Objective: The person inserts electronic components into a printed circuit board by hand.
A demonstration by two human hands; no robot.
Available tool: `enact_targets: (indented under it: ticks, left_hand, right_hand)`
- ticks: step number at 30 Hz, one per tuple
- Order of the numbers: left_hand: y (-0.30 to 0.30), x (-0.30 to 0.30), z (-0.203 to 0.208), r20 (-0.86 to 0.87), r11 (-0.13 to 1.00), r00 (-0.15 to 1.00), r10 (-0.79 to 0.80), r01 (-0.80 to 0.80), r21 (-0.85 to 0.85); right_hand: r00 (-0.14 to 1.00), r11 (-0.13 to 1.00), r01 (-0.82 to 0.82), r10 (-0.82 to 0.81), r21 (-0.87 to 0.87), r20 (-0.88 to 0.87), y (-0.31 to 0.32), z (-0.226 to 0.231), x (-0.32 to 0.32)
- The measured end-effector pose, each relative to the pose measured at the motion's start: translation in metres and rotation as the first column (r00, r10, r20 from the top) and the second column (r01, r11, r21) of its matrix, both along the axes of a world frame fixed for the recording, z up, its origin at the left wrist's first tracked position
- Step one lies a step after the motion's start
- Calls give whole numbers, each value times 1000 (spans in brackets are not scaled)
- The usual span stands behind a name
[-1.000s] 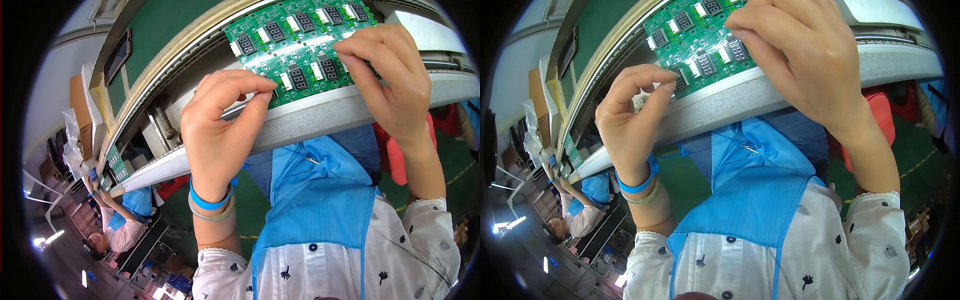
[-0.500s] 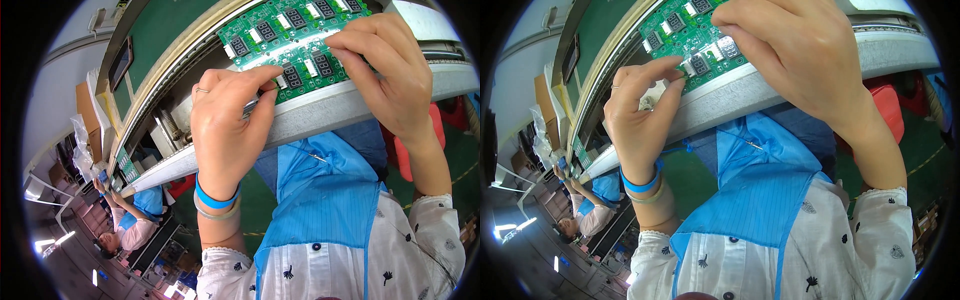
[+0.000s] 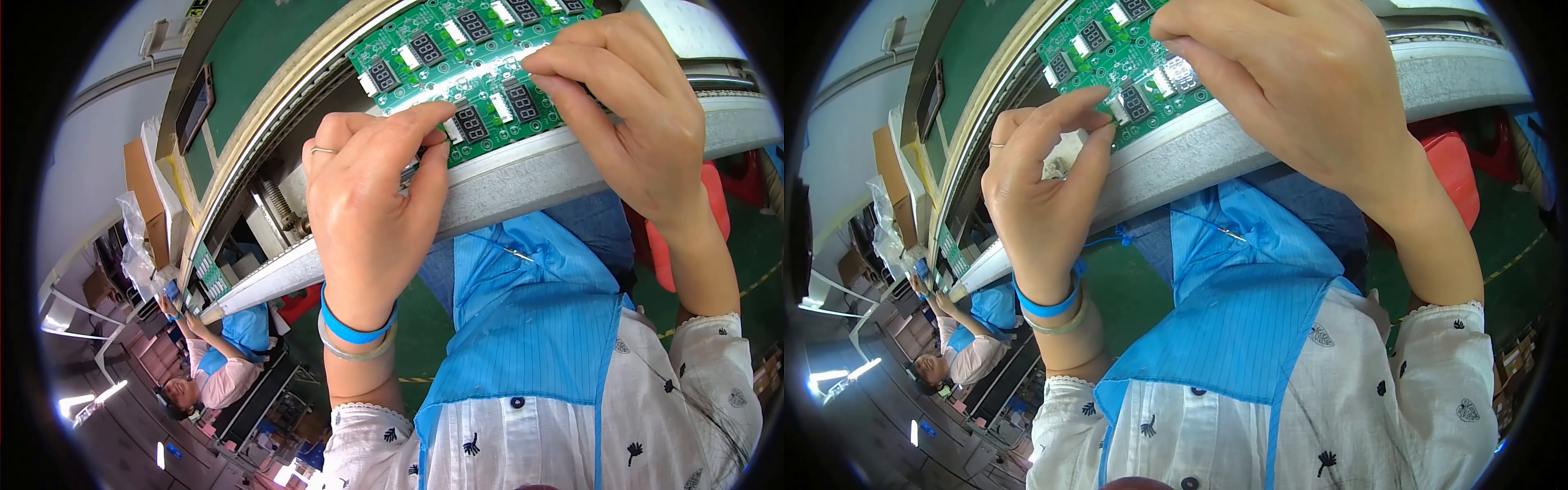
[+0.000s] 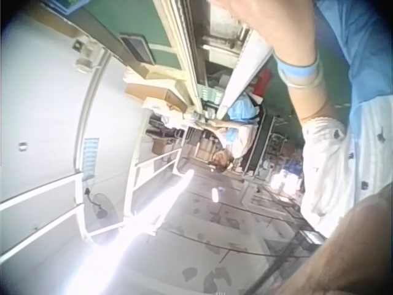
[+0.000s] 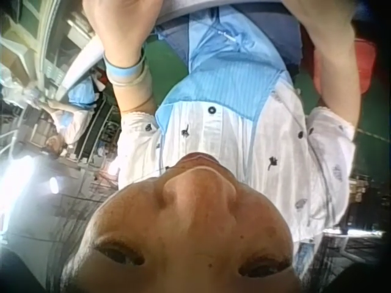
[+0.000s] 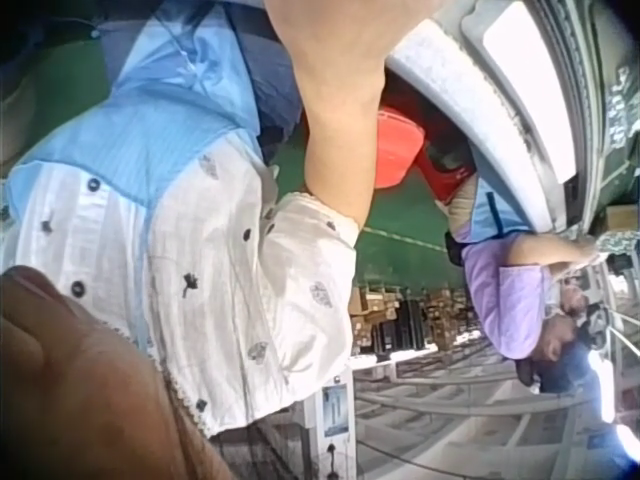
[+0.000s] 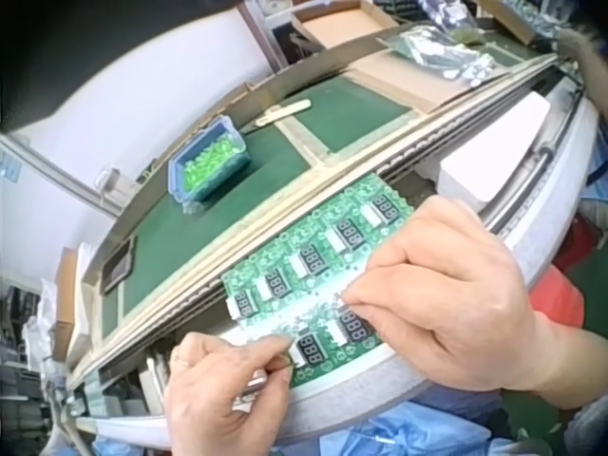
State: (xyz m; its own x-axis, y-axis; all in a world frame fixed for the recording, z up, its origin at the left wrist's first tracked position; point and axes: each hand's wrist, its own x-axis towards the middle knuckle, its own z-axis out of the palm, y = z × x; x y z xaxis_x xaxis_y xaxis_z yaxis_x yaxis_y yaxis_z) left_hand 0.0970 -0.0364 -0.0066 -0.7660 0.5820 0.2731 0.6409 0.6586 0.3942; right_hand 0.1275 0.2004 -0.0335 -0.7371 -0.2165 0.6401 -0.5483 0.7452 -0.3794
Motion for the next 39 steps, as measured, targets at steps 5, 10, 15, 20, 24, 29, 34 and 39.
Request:
enact_targets:
  ticks: [5, 10, 15, 20, 24, 29, 34, 39]
  left_hand:
    - [0, 0, 1, 47, 1000, 999, 4, -4, -8]
    - [1, -2, -1, 44, 998, 999, 12, -15, 60]
    - [-7, -9, 4, 113, 978, 992, 64, -85, 192]
    - [-19, -35, 19, 81, 950, 982, 170, -185, 252]
    - [-19, -79, 44, 36, 962, 972, 230, -233, 141]
    - [10, -143, 57, -65, 965, 966, 249, -242, 105]
    - [34, -214, 28, -220, 995, 971, 90, -95, -14]
    - [30, -228, 22, -99, 981, 987, 125, -138, -136]
  right_hand:
    - [1000, 1000, 6, -6, -11, 16, 0, 0, 1]
    - [1000, 1000, 1, 0, -13, 15, 0, 0, 0]
    - [999, 1000, -12, 13, -13, 34, 2, 1, 0]
    - [984, 993, -95, 104, -68, 144, 13, 9, -14]
    - [981, 993, 86, -70, -82, 179, -8, 61, -52]
    - [996, 997, -36, 31, 65, 88, -20, 66, -152]
    - [994, 935, -3, -34, 354, 101, -21, 62, -215]
    - [955, 800, 67, -225, 597, 195, -48, 64, -227]
